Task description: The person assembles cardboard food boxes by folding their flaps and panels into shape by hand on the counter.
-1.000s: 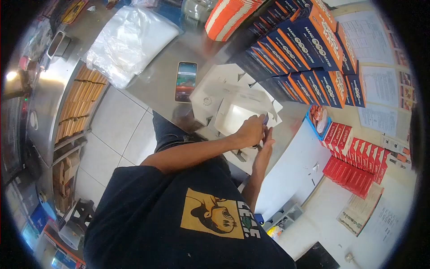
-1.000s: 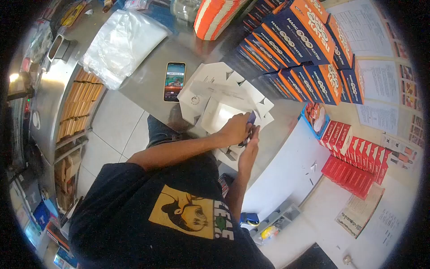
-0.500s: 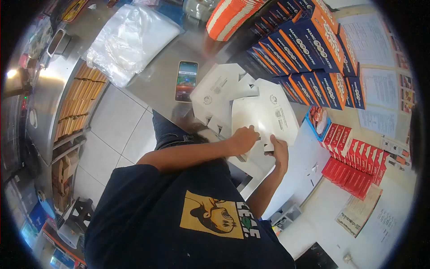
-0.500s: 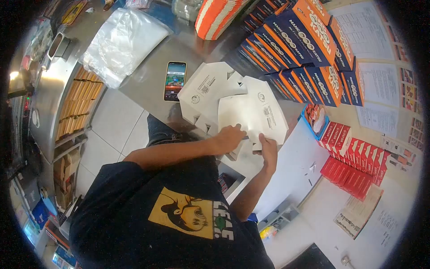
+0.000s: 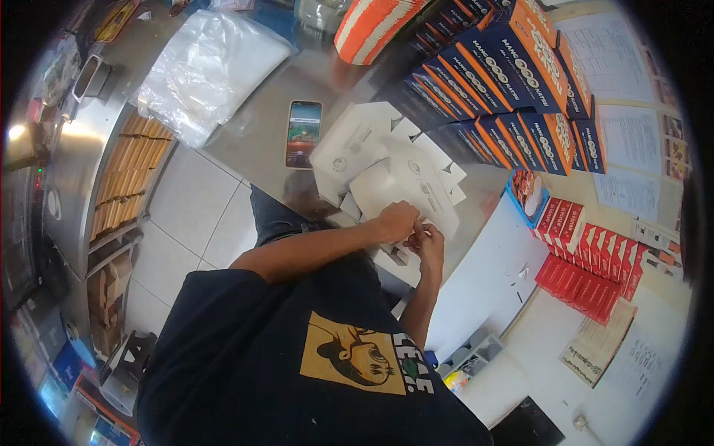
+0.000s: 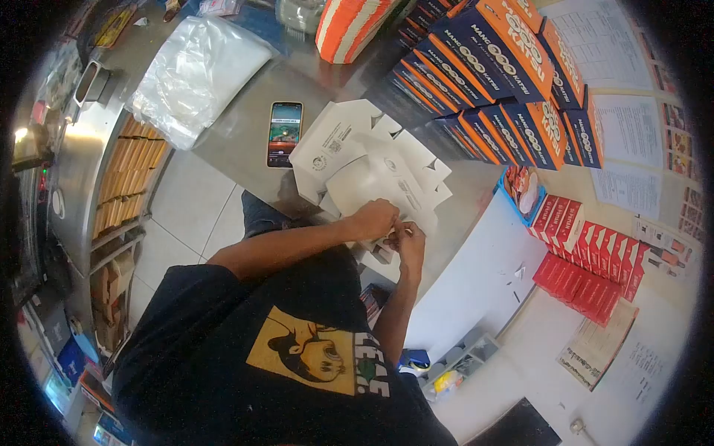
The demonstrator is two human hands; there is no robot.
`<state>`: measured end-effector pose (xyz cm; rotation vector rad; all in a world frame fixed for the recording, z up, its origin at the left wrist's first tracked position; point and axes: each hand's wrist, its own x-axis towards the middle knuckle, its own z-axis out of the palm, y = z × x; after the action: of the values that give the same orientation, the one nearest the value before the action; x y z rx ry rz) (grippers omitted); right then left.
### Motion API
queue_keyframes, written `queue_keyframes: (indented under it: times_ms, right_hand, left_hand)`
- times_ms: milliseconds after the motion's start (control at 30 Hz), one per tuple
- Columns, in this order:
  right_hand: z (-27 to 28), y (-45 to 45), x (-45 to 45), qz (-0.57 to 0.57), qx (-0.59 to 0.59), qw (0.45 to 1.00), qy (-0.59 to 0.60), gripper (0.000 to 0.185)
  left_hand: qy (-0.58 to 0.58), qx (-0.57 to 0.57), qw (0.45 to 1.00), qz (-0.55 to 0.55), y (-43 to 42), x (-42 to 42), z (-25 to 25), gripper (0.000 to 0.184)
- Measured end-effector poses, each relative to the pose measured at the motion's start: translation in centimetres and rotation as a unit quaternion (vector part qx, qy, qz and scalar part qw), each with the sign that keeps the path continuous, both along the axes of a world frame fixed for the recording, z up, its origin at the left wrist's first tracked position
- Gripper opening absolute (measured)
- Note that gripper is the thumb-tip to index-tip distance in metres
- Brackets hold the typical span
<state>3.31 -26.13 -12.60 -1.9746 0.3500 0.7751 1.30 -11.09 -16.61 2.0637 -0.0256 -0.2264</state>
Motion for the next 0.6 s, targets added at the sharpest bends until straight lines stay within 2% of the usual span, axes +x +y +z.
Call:
queue_keyframes:
  times_ms: [100,133,200,233,267,300,333,400,433,467,500,533,600]
  right_hand:
    - [1.7,-0.4,-0.4,0.065,-0.063,0.996,0.022,0.054]
    - [3.3,-0.7,0.0,0.100,-0.100,0.987,0.069,0.057]
    - [6.3,-1.5,0.8,0.148,-0.128,0.980,0.020,0.056]
    - [8.4,-1.2,1.2,0.133,-0.108,0.982,-0.086,0.050]
    - [9.4,-1.1,2.0,0.076,-0.039,0.979,-0.183,0.041]
    - [10.4,-0.5,3.1,0.059,-0.127,0.943,-0.300,0.031]
    - [12.8,1.5,3.9,0.102,-0.146,0.887,-0.426,0.027]
    - [15.0,4.4,6.8,0.196,-0.109,0.840,-0.494,0.039]
    - [14.6,4.9,8.1,0.195,-0.109,0.839,-0.497,0.039]
    - [13.8,5.1,9.6,0.277,-0.087,0.883,-0.369,0.042]
    - [13.0,5.2,10.8,0.353,-0.064,0.904,-0.233,0.045]
    - [11.6,5.2,11.5,0.355,-0.064,0.903,-0.235,0.045]
    - [9.6,6.0,12.4,0.508,-0.149,0.833,-0.161,0.043]
  left_hand:
    - [0.036,0.014,0.999,0.009,2.2,-0.2,2.3,0.031]
    - [0.028,0.026,0.999,0.022,3.3,-0.5,4.0,0.033]
    - [0.026,0.040,0.998,0.034,5.5,-1.0,7.6,0.035]
    - [-0.010,0.036,0.997,0.060,6.7,-1.0,9.5,0.035]
    - [-0.048,0.032,0.995,0.085,7.5,-0.8,10.6,0.035]
    - [-0.048,0.032,0.995,0.081,7.9,-0.5,11.1,0.035]
    - [-0.096,0.013,0.990,0.101,8.1,-0.1,11.4,0.033]
    - [-0.146,-0.007,0.982,0.119,8.0,0.4,11.5,0.032]
    - [-0.179,0.004,0.977,0.115,7.8,0.7,11.6,0.031]
    - [-0.212,0.015,0.971,0.112,7.7,1.0,11.6,0.029]
    - [-0.216,0.016,0.970,0.112,7.9,1.3,11.9,0.029]
    - [-0.261,0.029,0.956,0.127,8.1,1.5,12.4,0.027]
    - [-0.306,0.044,0.939,0.151,8.9,2.2,13.2,0.026]
